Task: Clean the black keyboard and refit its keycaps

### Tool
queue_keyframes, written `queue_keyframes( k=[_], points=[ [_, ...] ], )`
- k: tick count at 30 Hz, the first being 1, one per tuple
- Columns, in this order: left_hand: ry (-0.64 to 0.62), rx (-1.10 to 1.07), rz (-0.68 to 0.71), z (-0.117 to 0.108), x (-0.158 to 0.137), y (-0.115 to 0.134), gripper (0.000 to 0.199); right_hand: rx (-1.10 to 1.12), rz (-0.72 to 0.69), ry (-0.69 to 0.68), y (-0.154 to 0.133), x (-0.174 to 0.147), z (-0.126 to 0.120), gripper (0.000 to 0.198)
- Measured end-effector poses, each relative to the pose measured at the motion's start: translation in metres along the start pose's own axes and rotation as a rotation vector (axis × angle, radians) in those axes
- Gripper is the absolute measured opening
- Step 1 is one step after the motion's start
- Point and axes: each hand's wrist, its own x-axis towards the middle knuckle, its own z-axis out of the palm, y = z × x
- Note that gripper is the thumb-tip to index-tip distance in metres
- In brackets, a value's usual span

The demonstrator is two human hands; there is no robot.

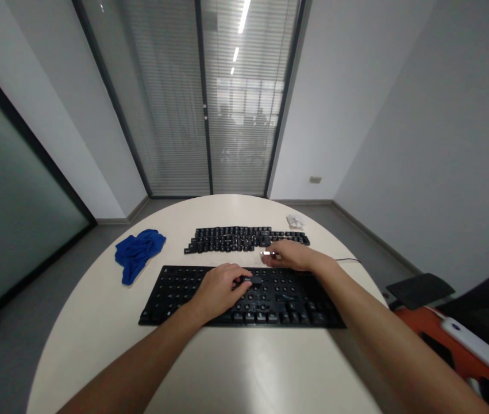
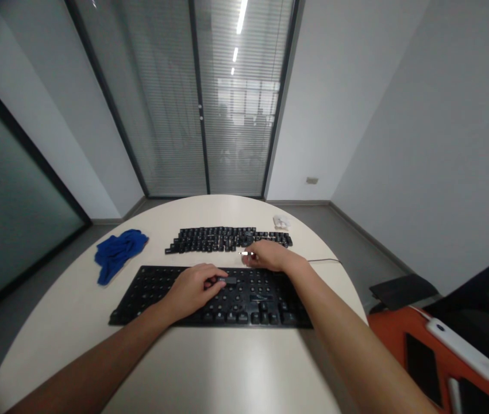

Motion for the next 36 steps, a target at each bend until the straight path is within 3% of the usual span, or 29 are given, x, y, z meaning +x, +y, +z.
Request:
queue_keyframes(
  k=[7, 13, 19, 29, 32, 36],
  points=[
    [-0.005, -0.011, 0.003, 0.000, 0.000, 0.000, 0.017, -0.176, 0.067, -0.047, -0.007, 0.001, 0.003, 0.027],
    [0.002, -0.013, 0.010, 0.000, 0.000, 0.000, 0.017, -0.148, 0.076, -0.060, -0.003, 0.001, 0.007, 0.026],
    [0.013, -0.102, -0.052, 0.001, 0.000, -0.002, 0.019, -0.069, 0.124, 0.024, -0.003, -0.007, 0.004, 0.025],
    [0.119, -0.424, -0.197, 0.004, 0.006, -0.012, 0.025, 0.445, 0.022, 0.263, -0.032, -0.021, -0.003, 0.003],
    [0.112, -0.605, -0.286, 0.005, 0.008, -0.015, 0.027, 0.571, -0.022, 0.322, -0.040, -0.021, 0.004, 0.009],
    [0.141, -0.752, -0.379, 0.002, 0.013, -0.015, 0.031, 0.571, 0.000, 0.385, -0.044, -0.024, 0.015, 0.017]
  ],
)
